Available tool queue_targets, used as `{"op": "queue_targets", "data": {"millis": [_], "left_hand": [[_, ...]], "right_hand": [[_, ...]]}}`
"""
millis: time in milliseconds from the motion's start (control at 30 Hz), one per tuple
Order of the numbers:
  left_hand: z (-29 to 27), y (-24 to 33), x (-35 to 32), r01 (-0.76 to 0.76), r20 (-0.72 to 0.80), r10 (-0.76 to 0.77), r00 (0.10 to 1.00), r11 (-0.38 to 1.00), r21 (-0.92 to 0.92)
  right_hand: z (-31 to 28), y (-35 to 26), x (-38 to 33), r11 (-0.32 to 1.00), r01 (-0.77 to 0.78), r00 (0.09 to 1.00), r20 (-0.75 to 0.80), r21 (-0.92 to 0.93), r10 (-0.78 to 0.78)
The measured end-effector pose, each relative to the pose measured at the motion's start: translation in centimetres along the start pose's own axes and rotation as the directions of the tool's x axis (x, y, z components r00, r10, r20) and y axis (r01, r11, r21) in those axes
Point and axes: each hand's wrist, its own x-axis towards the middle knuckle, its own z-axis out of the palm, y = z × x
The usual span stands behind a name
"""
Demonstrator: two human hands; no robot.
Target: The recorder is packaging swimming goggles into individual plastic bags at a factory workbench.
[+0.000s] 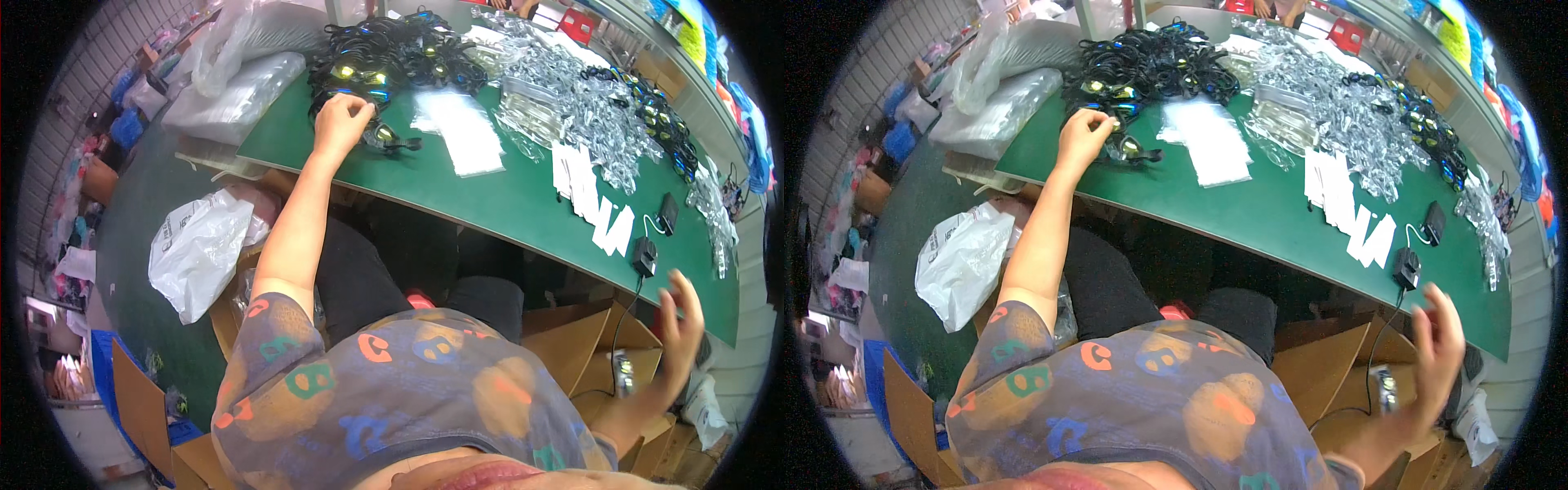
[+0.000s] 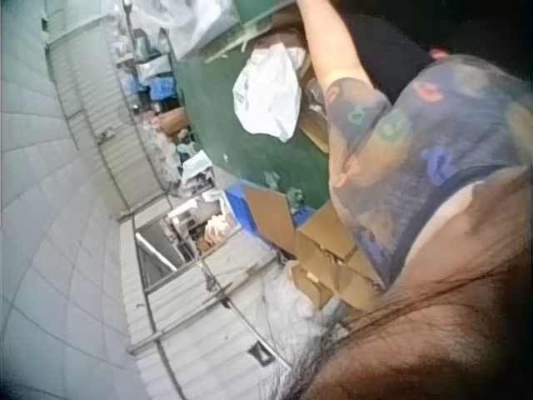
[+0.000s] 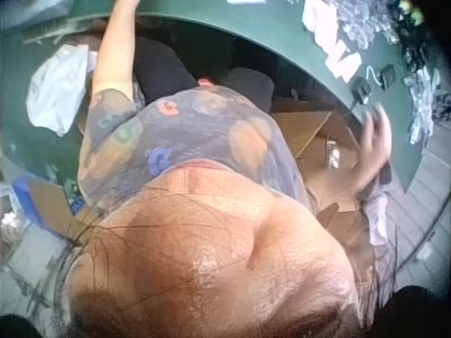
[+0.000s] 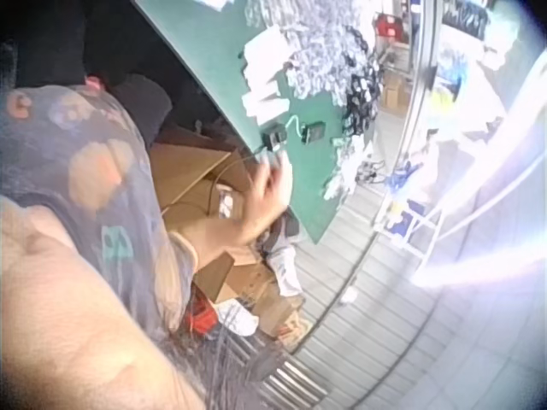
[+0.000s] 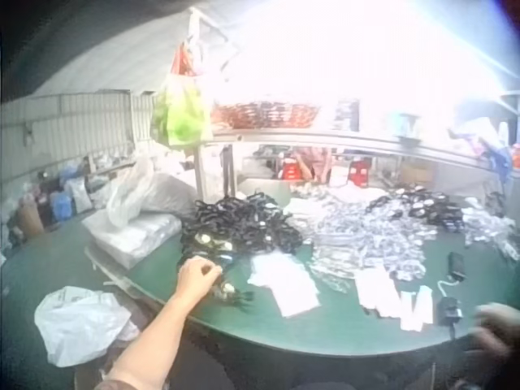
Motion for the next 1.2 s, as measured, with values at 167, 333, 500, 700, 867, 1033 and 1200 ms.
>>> {"op": "queue_targets", "data": {"millis": [167, 333, 500, 700, 867, 1033, 1200], "left_hand": [[-2.5, 6.0, -0.7, 0.385, 0.362, -0.160, 0.918, 0.575, -0.722], [-2.8, 10.9, -2.5, 0.472, 0.475, -0.058, 0.878, 0.269, -0.840], [-4.4, 11.5, -3.5, 0.224, 0.237, 0.014, 0.971, 0.268, -0.937], [-3.2, 10.5, -8.4, 0.155, 0.099, -0.146, 0.984, 0.447, -0.881], [1.6, 12.4, -14.9, 0.345, 0.347, 0.034, 0.937, 0.054, -0.937], [3.0, 16.8, -16.7, 0.440, 0.407, 0.223, 0.886, -0.124, -0.889], [2.5, 15.8, -16.6, 0.559, 0.570, -0.053, 0.820, -0.139, -0.818]], "right_hand": [[15.2, -12.0, 7.3, 0.779, 0.468, 0.834, 0.083, 0.418, -0.545], [28.4, -17.7, 13.3, 0.769, 0.528, 0.822, 0.011, 0.361, -0.569], [29.3, -18.6, 15.6, 0.590, 0.226, 0.869, 0.113, 0.775, -0.482], [22.5, -20.9, 15.7, 0.516, 0.814, 0.580, -0.410, 0.266, -0.704], [18.9, -21.5, 14.7, 0.454, 0.862, 0.503, -0.509, 0.227, -0.699], [18.5, -21.5, 13.8, 0.460, 0.861, 0.494, -0.569, 0.215, -0.658], [20.0, -19.5, 14.0, 0.592, 0.769, 0.624, -0.483, 0.241, -0.614]]}}
